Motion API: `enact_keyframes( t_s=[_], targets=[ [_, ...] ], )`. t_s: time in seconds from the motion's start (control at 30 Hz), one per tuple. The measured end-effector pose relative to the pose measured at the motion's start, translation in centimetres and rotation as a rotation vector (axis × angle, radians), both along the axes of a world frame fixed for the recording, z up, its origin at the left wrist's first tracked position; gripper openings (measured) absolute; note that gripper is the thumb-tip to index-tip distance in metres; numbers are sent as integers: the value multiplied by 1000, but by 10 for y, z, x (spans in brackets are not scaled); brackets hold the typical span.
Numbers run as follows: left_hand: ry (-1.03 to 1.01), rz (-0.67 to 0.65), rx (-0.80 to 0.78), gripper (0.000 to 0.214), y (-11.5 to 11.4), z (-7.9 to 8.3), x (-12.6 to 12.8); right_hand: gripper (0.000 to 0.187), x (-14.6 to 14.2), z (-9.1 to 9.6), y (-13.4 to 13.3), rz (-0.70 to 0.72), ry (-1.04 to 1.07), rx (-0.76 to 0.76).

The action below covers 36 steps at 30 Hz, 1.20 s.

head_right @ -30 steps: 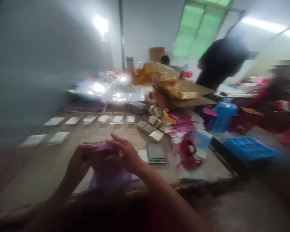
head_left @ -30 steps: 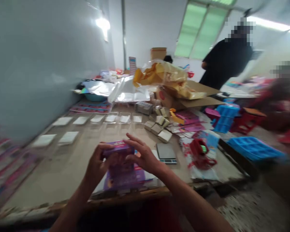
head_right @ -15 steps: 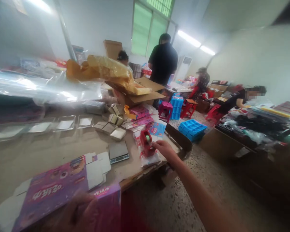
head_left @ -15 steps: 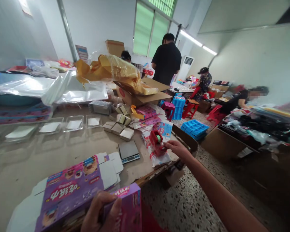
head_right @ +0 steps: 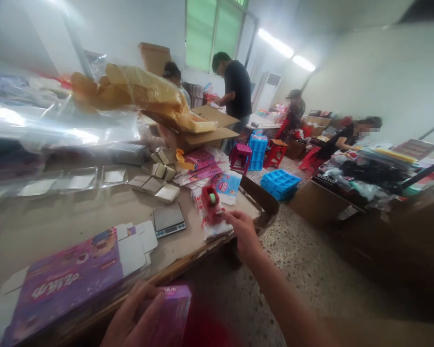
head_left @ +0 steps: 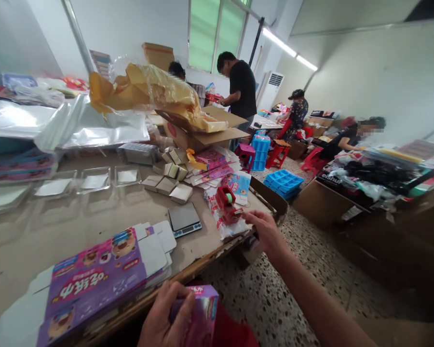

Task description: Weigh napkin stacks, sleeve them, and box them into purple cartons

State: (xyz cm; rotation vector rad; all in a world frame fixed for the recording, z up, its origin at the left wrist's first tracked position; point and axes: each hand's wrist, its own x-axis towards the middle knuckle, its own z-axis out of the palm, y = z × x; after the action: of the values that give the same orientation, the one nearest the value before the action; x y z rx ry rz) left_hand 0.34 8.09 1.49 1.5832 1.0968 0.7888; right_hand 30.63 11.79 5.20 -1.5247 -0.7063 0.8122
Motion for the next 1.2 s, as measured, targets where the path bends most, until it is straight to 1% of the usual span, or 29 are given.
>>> enact_keyframes(
  t_s=[0.1,0.2,0.27,0.37,0.43,0.47,0.5,0.53,0.6,0.63,0.67,0.7,0.77,0.83,0.9,0.97,1.03,1.07,1.1,1.13,1.17,1.2],
  targets=[
    [-17,6,-69,41,3,-5,0,47,-6,-21,-9,-11,74,-26],
    [-2,-2,-108,42,4,-5,1,50,-7,-39,-3,-24,76,-10],
    [19,-18,-124,41,2,-2,2,50,-4,-45,2,-37,38,16],
    [56,-69,-111,39,0,2,5,46,3,-42,0,-23,-49,28],
    [75,-108,-99,40,2,-1,8,41,6,-33,-8,18,-91,21],
    [76,-133,-104,41,5,-5,9,38,5,-26,-14,82,-106,4],
    [69,-161,-119,44,8,-9,11,34,2,-17,-18,204,-127,-35],
    [59,-186,-142,49,12,-15,12,29,-3,-9,-22,383,-157,-90],
    [37,-222,-186,58,19,-27,15,17,-19,8,-24,873,-256,-217],
    [30,-230,-202,62,21,-32,16,11,-29,15,-23,1092,-316,-253],
    [24,-238,-212,66,22,-36,17,7,-39,21,-21,1268,-374,-269],
    [16,-248,-217,69,22,-38,17,5,-50,25,-17,1379,-426,-261],
    [-16,-290,-205,73,22,-37,19,8,-69,27,-10,1496,-528,-236],
    [-55,-335,-169,67,21,-33,18,13,-82,26,-3,1536,-630,-232],
    [-87,-372,-128,53,21,-28,15,15,-88,23,3,1541,-704,-254],
    [-123,-411,-118,45,21,-25,10,14,-89,18,7,1535,-696,-296],
    [-148,-449,-133,39,18,-24,3,12,-87,11,7,1513,-594,-339],
    [-148,-457,-144,37,16,-22,-1,15,-86,5,5,1487,-520,-344],
    [-137,-455,-155,37,13,-20,-5,23,-86,-2,1,1451,-438,-333],
    [-115,-449,-168,41,9,-16,-11,35,-87,-11,-4,1397,-355,-298],
    [-84,-438,-181,47,7,-9,-18,42,-88,-21,-8,1358,-290,-260],
    [-61,-431,-200,54,5,0,-26,45,-90,-33,-12,1290,-230,-221]
  ],
)
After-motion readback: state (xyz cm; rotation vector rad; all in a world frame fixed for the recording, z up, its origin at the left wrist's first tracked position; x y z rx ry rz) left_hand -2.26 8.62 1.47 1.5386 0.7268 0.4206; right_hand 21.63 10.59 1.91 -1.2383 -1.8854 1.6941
